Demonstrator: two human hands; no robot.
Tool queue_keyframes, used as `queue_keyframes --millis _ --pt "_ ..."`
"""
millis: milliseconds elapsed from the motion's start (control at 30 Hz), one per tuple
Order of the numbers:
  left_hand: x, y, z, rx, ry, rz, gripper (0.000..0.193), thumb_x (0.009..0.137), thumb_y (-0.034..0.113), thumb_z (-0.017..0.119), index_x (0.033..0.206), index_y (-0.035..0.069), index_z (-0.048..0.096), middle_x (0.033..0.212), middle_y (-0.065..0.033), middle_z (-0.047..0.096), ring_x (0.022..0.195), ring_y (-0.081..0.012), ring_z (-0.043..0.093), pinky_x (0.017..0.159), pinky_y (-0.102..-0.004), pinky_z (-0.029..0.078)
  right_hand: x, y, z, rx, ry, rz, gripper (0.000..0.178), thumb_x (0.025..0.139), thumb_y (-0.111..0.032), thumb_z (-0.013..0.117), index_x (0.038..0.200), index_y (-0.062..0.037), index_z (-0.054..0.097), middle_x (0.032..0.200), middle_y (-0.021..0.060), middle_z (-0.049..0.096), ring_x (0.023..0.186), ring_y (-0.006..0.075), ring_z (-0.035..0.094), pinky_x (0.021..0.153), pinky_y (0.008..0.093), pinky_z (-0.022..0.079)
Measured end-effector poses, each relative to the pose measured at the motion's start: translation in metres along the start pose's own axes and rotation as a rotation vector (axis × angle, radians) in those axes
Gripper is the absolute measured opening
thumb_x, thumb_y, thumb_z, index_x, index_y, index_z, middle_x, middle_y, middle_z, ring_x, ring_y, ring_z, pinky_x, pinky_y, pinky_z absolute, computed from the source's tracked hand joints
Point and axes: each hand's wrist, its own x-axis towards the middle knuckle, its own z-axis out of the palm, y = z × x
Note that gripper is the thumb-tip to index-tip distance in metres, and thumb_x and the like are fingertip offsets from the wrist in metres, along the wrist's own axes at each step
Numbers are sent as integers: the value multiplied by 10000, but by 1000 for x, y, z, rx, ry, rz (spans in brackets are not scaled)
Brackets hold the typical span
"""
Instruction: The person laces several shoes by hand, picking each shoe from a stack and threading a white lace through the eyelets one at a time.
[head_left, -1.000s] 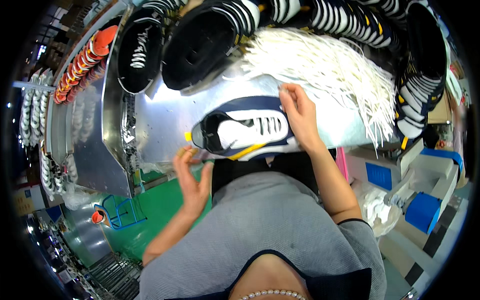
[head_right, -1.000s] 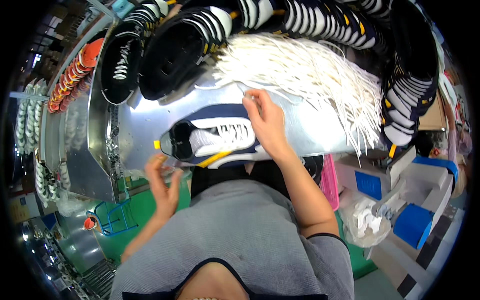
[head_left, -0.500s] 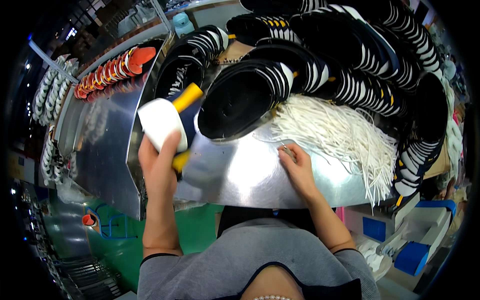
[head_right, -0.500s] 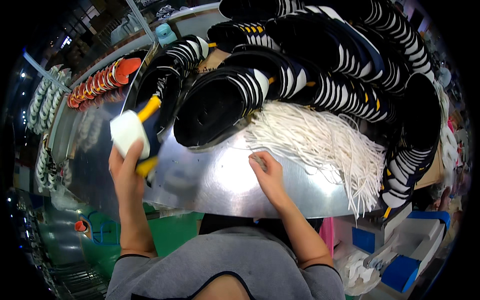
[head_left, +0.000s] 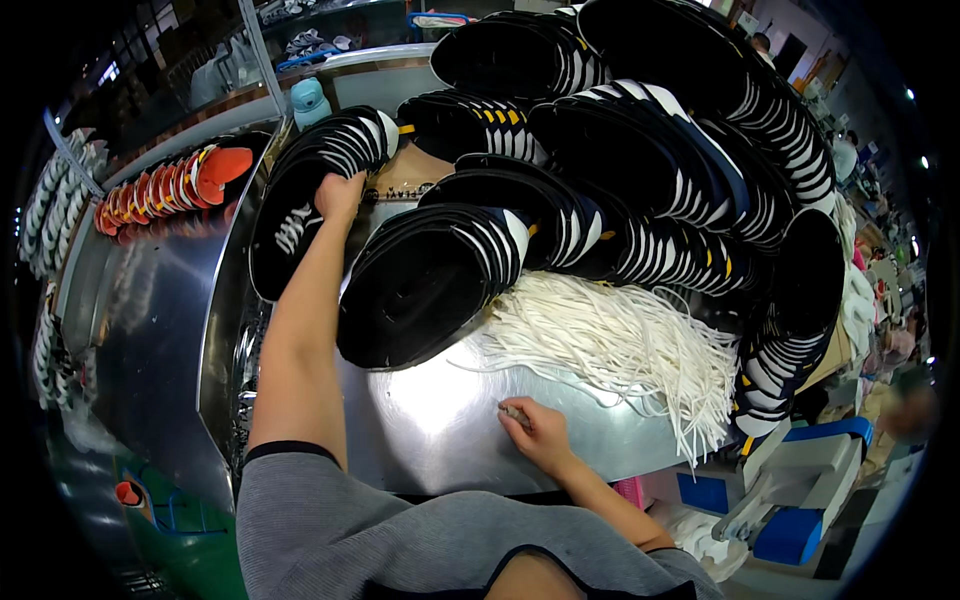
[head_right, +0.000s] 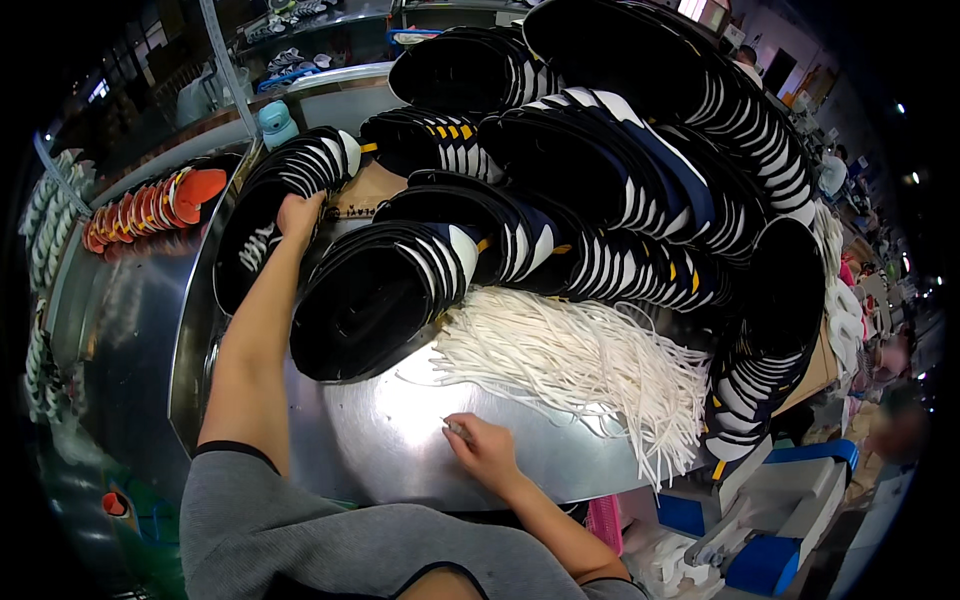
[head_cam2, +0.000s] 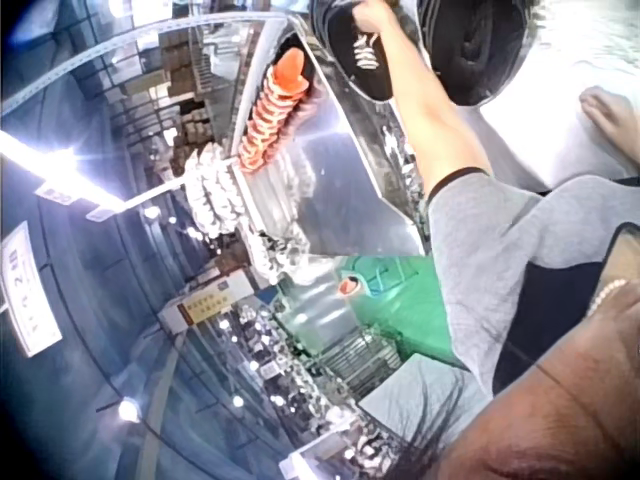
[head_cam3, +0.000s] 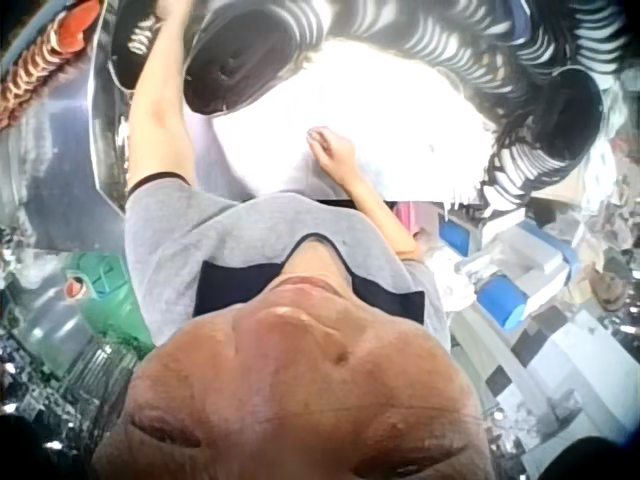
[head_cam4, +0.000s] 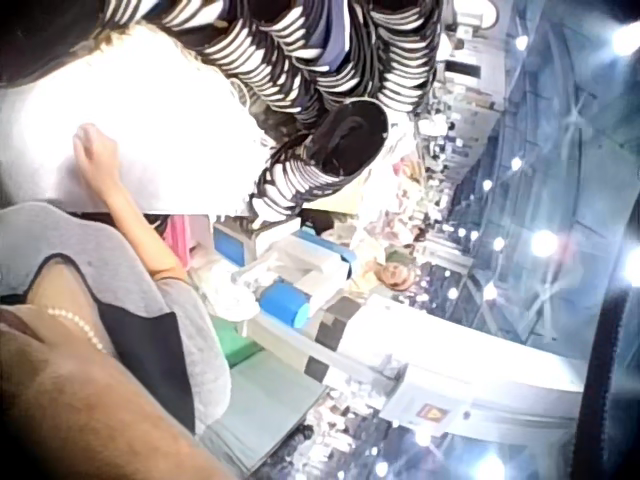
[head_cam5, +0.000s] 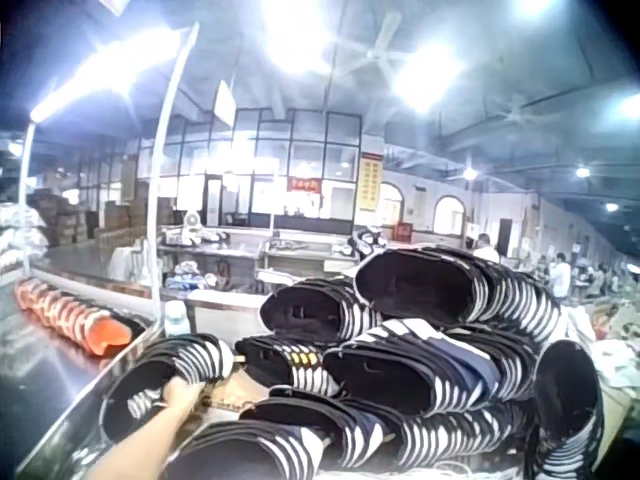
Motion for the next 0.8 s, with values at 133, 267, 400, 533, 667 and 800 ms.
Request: queue_keyframes --millis 133,267,400,533,667,800 --pt "-16 -17 16 -290 -128 551 509 771 358 747 1080 -38 671 1030 -286 684 1021 -433 653 884 -454 502 -6 12 -1 -47 -30 26 176 867 -163 722 1016 -83 674 751 97 669 586 239 638 533 330 465" --pt "11 -25 24 -532 -353 627 453 812 263 721 1172 -3 655 1084 -186 711 1019 -307 681 887 -368 505 -3 5 -1 -97 -58 47 200 844 -143 724 1033 -99 678 802 91 684 624 251 645 556 338 479" --pt "58 15 54 -478 -50 274 415 766 306 716 1016 -26 707 947 -205 727 898 -331 703 806 -405 514 0 0 3 -110 -50 61 205 848 -144 728 1043 -98 685 804 92 686 623 257 646 567 340 491" --pt "32 22 60 -414 -161 239 492 754 387 758 968 -55 723 959 -230 724 920 -346 703 832 -389 512 -1 -1 4 -34 -1 108 187 867 -150 723 1038 -84 685 797 96 682 625 243 649 574 329 491" --pt "4 37 7 -709 -512 285 720 786 219 820 1363 -62 492 1308 -168 608 1151 -230 601 1013 -329 454 -2 -1 2 -74 -2 119 168 879 -150 714 1033 -90 685 770 104 670 605 229 640 562 322 482" --pt "-21 3 5 -612 -175 426 797 821 349 791 1408 -55 435 1353 -224 557 1231 -273 554 1055 -351 416 -1 2 3 -39 22 75 155 885 -143 703 1032 -95 692 740 94 654 575 197 609 549 309 469"
